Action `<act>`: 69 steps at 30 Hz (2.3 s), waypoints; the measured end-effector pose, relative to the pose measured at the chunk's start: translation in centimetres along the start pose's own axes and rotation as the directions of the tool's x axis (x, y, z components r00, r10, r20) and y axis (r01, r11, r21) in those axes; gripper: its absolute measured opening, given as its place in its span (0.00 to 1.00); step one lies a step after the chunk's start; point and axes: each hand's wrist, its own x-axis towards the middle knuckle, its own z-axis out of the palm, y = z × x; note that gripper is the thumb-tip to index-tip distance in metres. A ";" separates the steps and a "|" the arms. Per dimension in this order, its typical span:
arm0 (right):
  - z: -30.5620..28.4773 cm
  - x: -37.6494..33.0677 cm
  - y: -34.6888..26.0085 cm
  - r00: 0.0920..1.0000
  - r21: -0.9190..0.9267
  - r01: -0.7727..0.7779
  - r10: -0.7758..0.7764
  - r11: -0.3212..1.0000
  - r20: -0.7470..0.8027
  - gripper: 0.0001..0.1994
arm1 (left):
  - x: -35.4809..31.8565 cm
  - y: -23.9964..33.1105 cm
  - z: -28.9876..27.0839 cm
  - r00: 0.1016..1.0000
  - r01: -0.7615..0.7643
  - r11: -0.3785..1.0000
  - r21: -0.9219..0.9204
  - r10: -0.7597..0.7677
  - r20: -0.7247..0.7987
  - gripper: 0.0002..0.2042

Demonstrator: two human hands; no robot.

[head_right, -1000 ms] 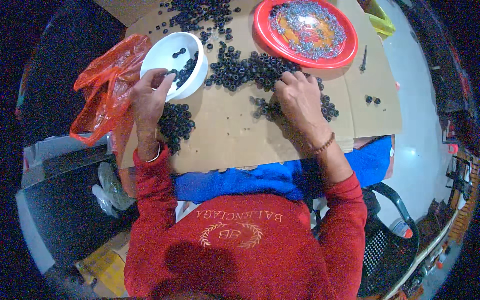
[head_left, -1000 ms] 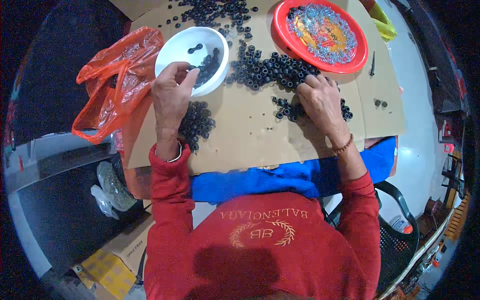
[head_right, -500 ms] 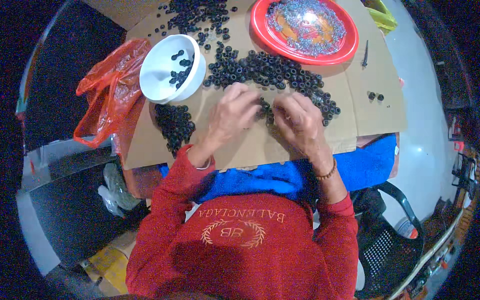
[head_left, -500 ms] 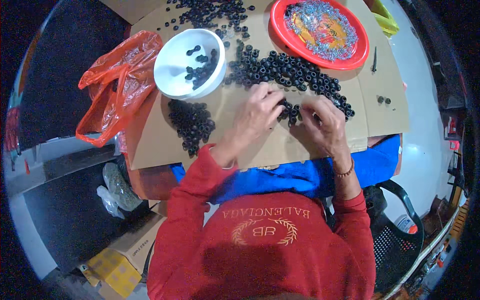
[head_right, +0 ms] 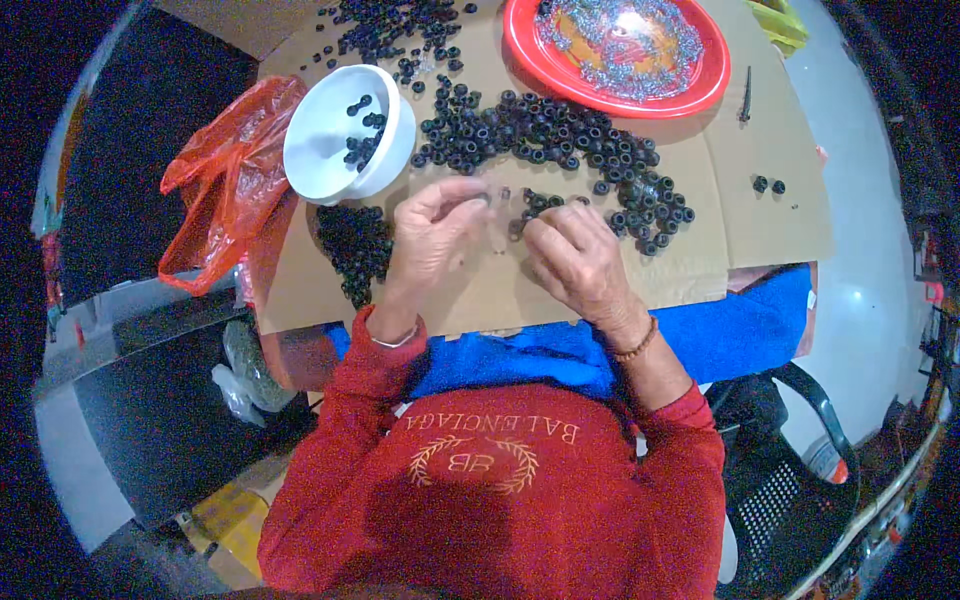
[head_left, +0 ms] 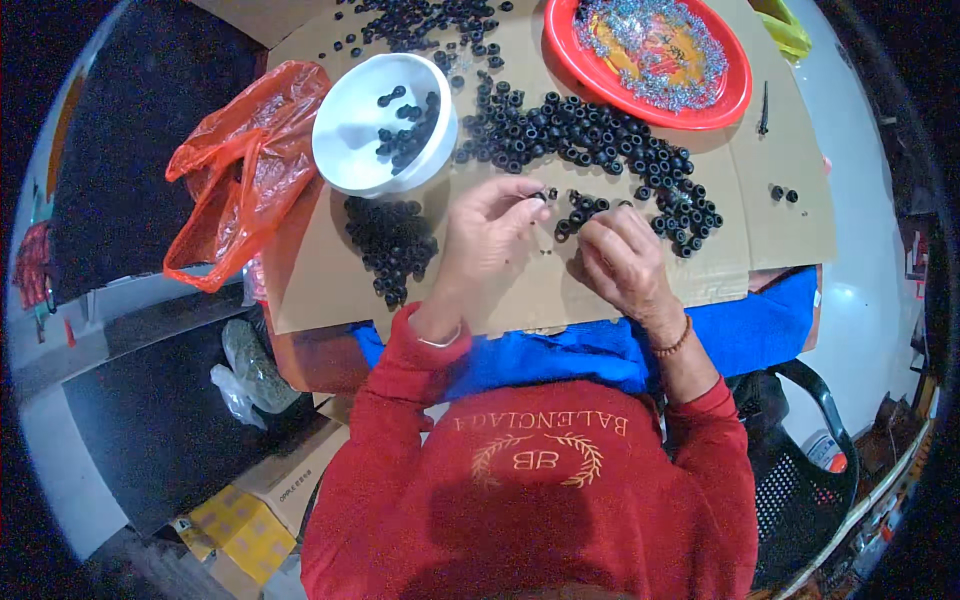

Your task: The person assembles small components by inserting small metal parts into black rubber pieces one by one by hand.

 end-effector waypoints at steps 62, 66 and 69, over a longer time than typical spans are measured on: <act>0.8 2.1 -2.3 0.962 0.143 -0.272 0.271 0.952 0.028 0.06 | -2.4 -0.4 -1.5 0.999 0.047 0.960 -0.275 -0.042 0.026 0.08; 0.7 1.6 -1.6 0.978 -0.308 -0.086 0.140 0.947 0.155 0.09 | -2.3 -0.4 -1.8 0.996 0.086 0.962 -0.260 -0.084 0.017 0.08; 0.9 1.6 -1.7 0.974 -0.334 -0.075 0.141 0.940 0.178 0.11 | -2.2 -0.5 -1.7 0.997 0.081 0.964 -0.252 -0.081 0.010 0.08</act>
